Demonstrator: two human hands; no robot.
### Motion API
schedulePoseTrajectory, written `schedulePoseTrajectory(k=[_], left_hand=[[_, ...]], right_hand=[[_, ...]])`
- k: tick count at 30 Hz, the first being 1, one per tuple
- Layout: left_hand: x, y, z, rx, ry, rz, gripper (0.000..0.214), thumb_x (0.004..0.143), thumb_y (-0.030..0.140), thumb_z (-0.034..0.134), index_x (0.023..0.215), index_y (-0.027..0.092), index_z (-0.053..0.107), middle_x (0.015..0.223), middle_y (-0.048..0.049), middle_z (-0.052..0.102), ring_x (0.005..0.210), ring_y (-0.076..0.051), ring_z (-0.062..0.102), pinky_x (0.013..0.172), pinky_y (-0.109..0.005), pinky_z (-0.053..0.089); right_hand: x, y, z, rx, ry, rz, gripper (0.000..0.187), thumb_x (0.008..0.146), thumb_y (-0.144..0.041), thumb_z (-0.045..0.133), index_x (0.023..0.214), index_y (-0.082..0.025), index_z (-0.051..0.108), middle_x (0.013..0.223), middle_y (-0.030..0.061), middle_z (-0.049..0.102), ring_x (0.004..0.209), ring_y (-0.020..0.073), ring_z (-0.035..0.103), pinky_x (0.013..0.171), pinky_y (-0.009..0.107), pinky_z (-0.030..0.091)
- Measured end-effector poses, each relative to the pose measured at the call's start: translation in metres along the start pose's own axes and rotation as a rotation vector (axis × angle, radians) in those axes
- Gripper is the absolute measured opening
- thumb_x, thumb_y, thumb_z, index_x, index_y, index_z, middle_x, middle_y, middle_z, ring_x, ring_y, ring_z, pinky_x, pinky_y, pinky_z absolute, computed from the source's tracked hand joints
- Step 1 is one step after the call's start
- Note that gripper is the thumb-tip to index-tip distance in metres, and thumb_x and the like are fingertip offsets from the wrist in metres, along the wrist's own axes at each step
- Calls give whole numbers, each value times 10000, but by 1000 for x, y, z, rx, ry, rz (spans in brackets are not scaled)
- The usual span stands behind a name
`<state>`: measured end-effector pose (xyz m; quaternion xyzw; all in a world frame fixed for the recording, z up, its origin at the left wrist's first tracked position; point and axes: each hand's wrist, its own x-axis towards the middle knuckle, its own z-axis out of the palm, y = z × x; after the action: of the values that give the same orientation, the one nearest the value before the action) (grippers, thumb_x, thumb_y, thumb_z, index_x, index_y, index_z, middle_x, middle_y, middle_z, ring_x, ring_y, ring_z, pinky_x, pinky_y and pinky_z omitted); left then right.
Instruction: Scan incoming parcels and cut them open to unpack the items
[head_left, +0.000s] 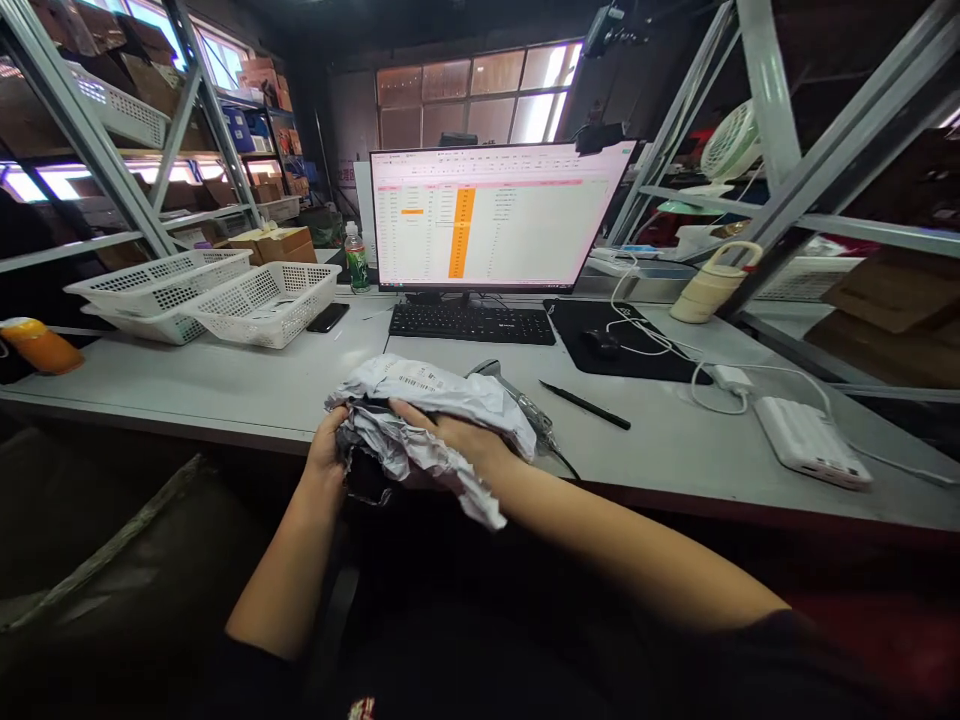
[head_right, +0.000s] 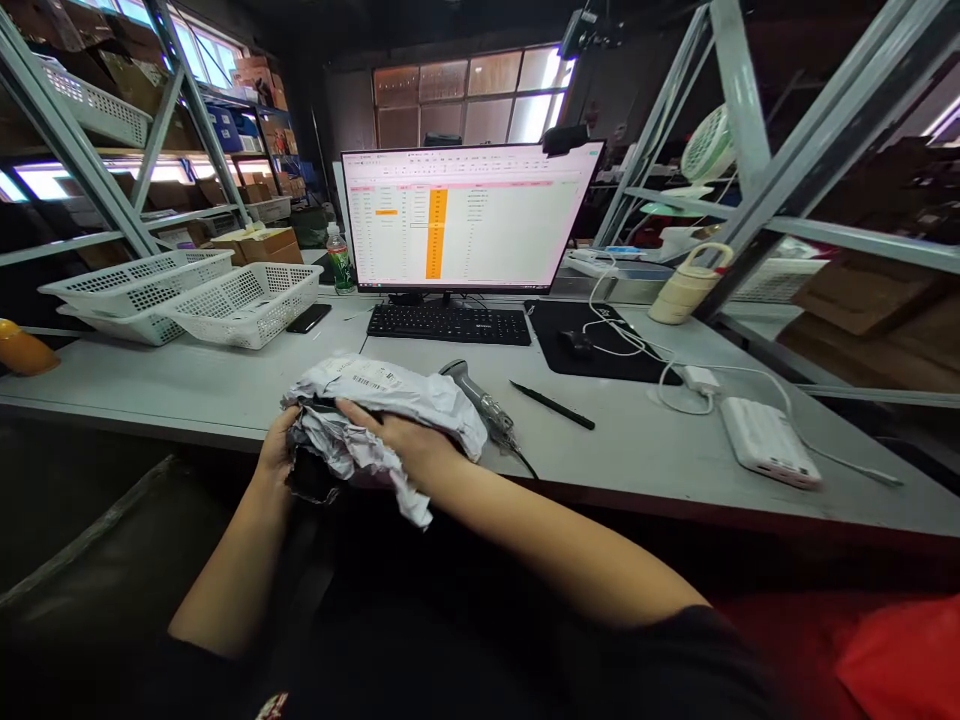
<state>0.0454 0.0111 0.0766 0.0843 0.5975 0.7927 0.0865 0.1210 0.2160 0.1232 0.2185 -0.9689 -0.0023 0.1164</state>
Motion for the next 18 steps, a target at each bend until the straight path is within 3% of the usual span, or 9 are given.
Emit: schedulePoseTrajectory(k=[3, 5, 8, 10, 13, 16, 18], left_hand=[[-7, 4, 20, -184, 3, -67, 349, 716, 473, 682, 925, 193, 678, 933, -101, 766, 914, -299, 749, 840, -441, 619], [-11, 4, 24, -199, 62, -11, 340, 678, 389, 719, 957, 199, 677, 955, -69, 768, 892, -278, 751, 810, -403, 616], [-3, 3, 12, -74, 171, 122, 288, 641, 312, 727, 902, 205, 670, 891, -21, 752, 874, -244, 738, 767, -335, 593], [10, 3, -2, -19, 234, 185, 281, 614, 313, 715, 867, 202, 664, 844, -12, 736, 863, -226, 723, 745, -300, 576], [31, 0, -20, -24, 293, 212, 434, 577, 308, 698, 1001, 214, 682, 935, -11, 746, 862, -186, 706, 752, -260, 564], [42, -1, -31, -38, 334, 239, 717, 583, 256, 689, 1295, 269, 607, 1103, -9, 745, 917, -157, 712, 789, -230, 562], [43, 7, -45, -3, 439, 355, 788, 617, 247, 658, 1395, 248, 538, 1213, -34, 726, 1027, -181, 713, 877, -262, 575]], right_hand=[[9, -12, -9, -150, 5, 107, 688, 1047, -248, 388, 1669, -431, 157, 1285, 139, 656, 986, 269, 701, 738, 339, 588], [14, -8, -18, -202, -10, 133, 710, 1035, -192, 381, 1664, -442, 168, 1225, 142, 656, 932, 251, 692, 681, 304, 562], [9, 10, -34, -104, 17, 41, 730, 986, -194, 513, 1647, -395, 277, 1210, 136, 640, 1012, 272, 667, 806, 354, 568], [-2, 24, -42, 129, 102, -44, 780, 892, -188, 646, 1601, -352, 364, 1298, 117, 607, 1119, 278, 636, 941, 400, 550], [-20, 39, -51, 604, 395, -16, 804, 793, -233, 739, 1513, -335, 394, 1399, 74, 553, 1197, 251, 607, 1026, 394, 522], [-23, 49, -52, 1006, 793, 167, 817, 765, -359, 758, 1468, -356, 340, 1359, 55, 569, 1187, 244, 614, 974, 388, 553], [-16, 53, -45, 1227, 1005, 270, 753, 765, -417, 739, 1412, -347, 361, 1326, 48, 590, 1207, 240, 609, 986, 396, 552]])
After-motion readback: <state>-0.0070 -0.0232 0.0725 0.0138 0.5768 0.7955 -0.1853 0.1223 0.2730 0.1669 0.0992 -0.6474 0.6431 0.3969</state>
